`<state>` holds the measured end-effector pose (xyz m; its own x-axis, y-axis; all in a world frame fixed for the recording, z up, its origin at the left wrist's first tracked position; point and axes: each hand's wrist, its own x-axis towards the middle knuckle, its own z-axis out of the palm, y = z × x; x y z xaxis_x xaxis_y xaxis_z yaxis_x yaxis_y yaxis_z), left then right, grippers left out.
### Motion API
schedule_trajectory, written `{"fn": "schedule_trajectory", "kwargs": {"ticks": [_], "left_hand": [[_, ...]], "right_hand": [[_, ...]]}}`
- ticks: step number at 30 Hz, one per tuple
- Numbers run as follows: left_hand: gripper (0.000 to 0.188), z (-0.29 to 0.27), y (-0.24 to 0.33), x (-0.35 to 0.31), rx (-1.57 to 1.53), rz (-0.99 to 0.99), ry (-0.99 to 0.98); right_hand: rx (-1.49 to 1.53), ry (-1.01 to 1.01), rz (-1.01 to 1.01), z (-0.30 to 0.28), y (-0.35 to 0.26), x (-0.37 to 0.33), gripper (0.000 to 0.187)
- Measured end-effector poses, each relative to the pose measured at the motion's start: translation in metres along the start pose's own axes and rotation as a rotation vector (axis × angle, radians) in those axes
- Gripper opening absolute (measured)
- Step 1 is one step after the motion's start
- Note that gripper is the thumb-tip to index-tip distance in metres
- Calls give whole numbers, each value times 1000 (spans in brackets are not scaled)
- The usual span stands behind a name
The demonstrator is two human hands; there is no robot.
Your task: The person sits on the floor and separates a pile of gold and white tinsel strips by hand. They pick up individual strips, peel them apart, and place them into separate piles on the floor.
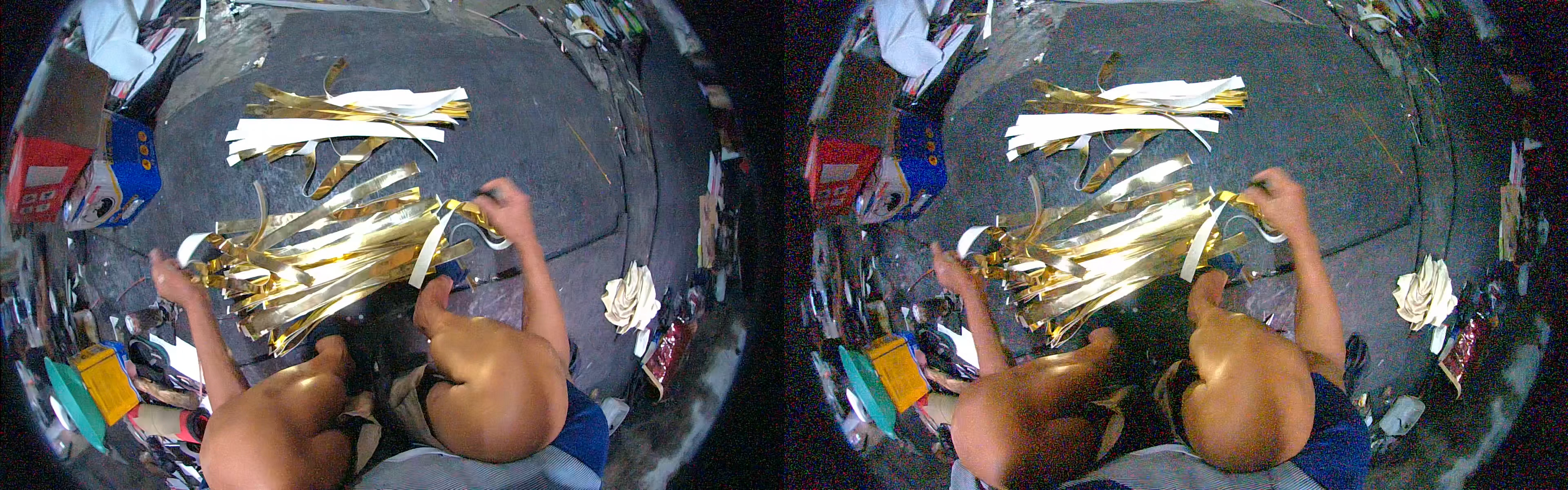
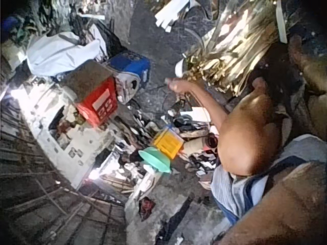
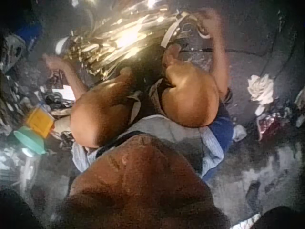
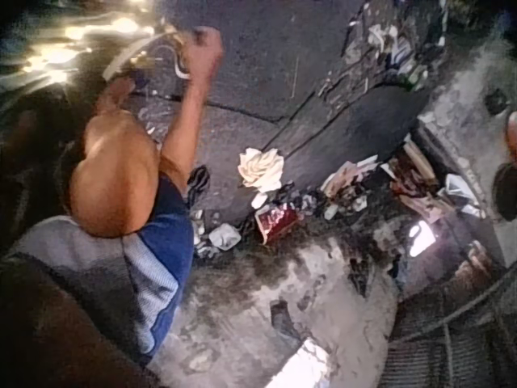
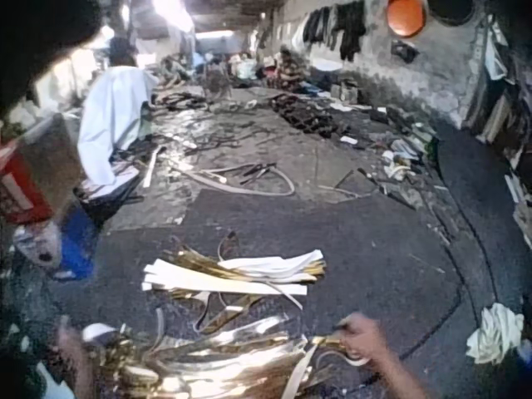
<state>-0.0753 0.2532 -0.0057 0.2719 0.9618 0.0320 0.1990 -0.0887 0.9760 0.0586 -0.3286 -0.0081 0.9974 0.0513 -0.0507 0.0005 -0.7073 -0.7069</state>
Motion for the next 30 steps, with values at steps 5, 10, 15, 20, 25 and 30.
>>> {"fn": "schedule_trajectory", "kwargs": {"ticks": [5,10,15,20,25,30], "left_hand": [[13,70,8,-130,167,427,-611],[18,76,16,-209,242,268,-1113],[18,73,10,-235,357,198,-1351],[22,79,29,-241,348,114,-1509],[37,91,41,-249,203,17,-1532],[43,96,72,-248,269,-54,-1539]], "right_hand": [[-334,-349,-142,46,-28,-18,32],[-300,-375,-160,54,-29,-18,35],[-308,-410,-237,55,-22,-12,29],[-116,-314,-413,43,-44,-24,17],[313,-502,84,47,-118,-53,10],[673,-564,376,62,-116,-69,17]]}}
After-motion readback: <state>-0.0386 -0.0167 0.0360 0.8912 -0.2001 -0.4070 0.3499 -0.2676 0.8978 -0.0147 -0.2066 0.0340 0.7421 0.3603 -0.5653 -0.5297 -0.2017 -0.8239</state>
